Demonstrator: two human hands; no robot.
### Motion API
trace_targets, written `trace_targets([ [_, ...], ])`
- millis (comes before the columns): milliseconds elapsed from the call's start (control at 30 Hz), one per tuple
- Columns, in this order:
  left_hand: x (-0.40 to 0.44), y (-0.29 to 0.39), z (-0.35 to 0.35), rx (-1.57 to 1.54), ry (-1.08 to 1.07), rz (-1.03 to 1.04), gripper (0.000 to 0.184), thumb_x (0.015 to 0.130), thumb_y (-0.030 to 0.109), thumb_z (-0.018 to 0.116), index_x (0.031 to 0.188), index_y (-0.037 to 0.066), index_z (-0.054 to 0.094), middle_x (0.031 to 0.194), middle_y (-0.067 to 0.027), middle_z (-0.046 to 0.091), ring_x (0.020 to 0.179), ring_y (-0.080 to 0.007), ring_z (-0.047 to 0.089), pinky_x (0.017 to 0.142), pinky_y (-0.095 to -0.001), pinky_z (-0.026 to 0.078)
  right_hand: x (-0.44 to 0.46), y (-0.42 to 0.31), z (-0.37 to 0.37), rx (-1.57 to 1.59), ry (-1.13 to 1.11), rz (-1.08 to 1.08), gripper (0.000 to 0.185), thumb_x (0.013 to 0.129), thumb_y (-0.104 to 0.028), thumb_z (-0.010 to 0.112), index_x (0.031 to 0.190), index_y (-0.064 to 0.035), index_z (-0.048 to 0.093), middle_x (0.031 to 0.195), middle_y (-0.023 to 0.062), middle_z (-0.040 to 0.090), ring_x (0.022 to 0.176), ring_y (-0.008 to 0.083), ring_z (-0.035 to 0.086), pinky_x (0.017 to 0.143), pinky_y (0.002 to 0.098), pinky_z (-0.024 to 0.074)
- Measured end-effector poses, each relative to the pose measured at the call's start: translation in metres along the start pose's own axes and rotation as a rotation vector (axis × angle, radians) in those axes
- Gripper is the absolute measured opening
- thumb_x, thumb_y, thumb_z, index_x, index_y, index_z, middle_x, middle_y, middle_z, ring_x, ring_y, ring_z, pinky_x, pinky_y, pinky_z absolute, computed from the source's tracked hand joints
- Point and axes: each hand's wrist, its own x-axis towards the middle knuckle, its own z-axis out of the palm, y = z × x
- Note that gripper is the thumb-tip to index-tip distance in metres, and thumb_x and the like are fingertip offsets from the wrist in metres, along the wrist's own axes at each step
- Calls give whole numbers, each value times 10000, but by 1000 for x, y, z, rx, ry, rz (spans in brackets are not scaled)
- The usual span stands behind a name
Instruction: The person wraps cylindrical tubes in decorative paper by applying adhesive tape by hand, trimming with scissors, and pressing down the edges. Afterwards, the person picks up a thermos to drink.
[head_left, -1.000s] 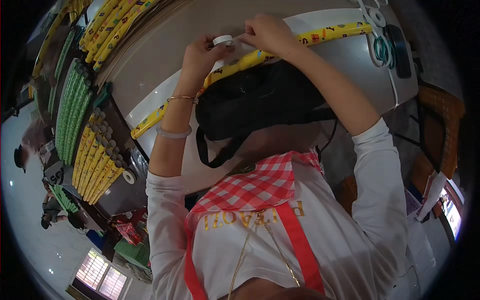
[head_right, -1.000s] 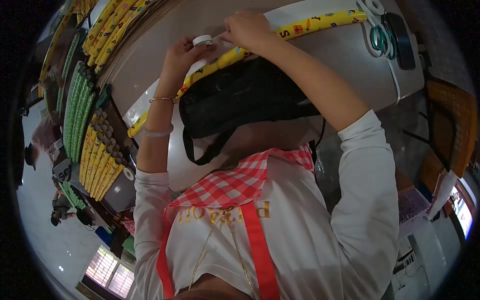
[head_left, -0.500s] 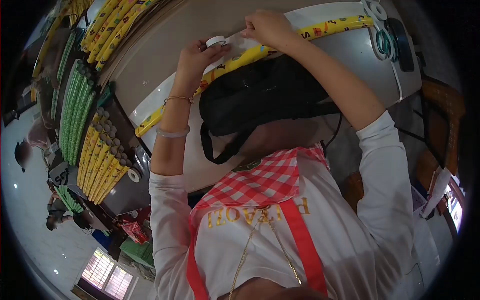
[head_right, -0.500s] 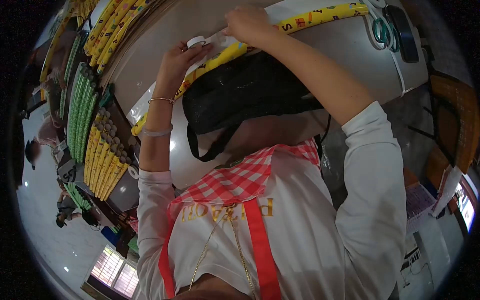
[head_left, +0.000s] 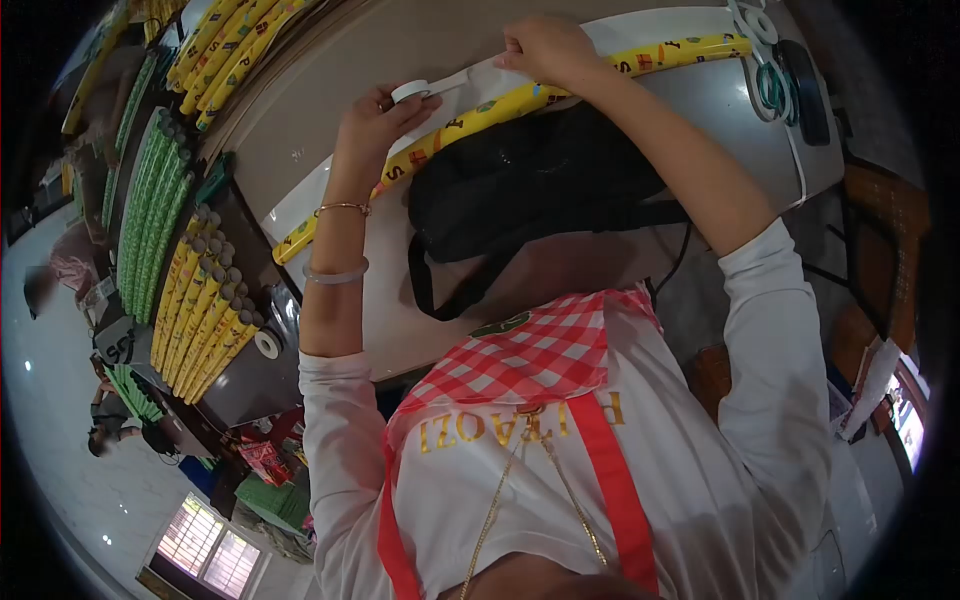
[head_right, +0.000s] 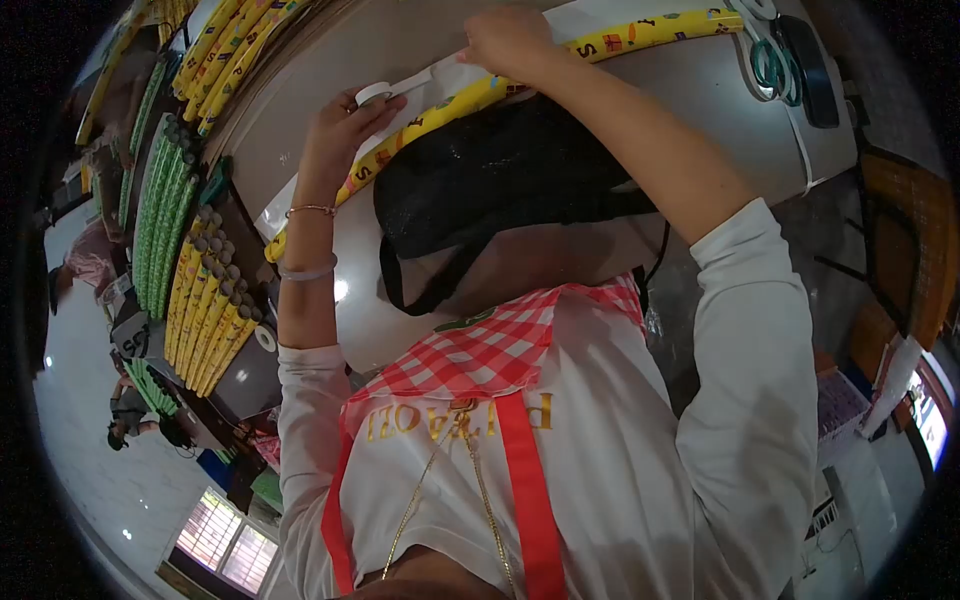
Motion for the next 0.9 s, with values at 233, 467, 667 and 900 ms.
trace_targets([
  [233, 1, -4, 4, 40, -27, 60, 320, 871, 50, 579, 1120, -125, 482, 1012, -174, 604, 939, -210, 638, 829, -236, 528, 0, -3, -7, 21, -18, -38, 297, 780, -355, 672, 728, -80, 575, 686, 55, 576, 688, 235, 593, 639, 385, 469],
  [467, -2, 2, 22, 131, -75, 47, 308, 873, 160, 609, 1077, -58, 534, 1007, -146, 635, 976, -193, 626, 849, -239, 511, -19, -27, -31, -100, 81, -72, 297, 811, -357, 635, 747, -71, 585, 809, 87, 602, 775, 243, 603, 705, 387, 475],
  [667, 1, -7, 23, 103, -9, 124, 348, 855, 195, 638, 1068, -60, 536, 958, -125, 647, 908, -179, 644, 775, -237, 526, -15, -18, -36, -114, -82, -59, 303, 880, -342, 533, 881, -50, 616, 849, 114, 607, 824, 275, 602, 743, 409, 472],
  [900, 9, -8, 49, 554, 217, 364, 287, 738, 215, 726, 896, -1, 623, 774, -152, 652, 687, -190, 640, 602, -322, 509, -21, -9, -66, 399, -161, -137, 218, 899, -203, 490, 962, -20, 588, 899, 177, 606, 821, 357, 575, 704, 391, 449],
])
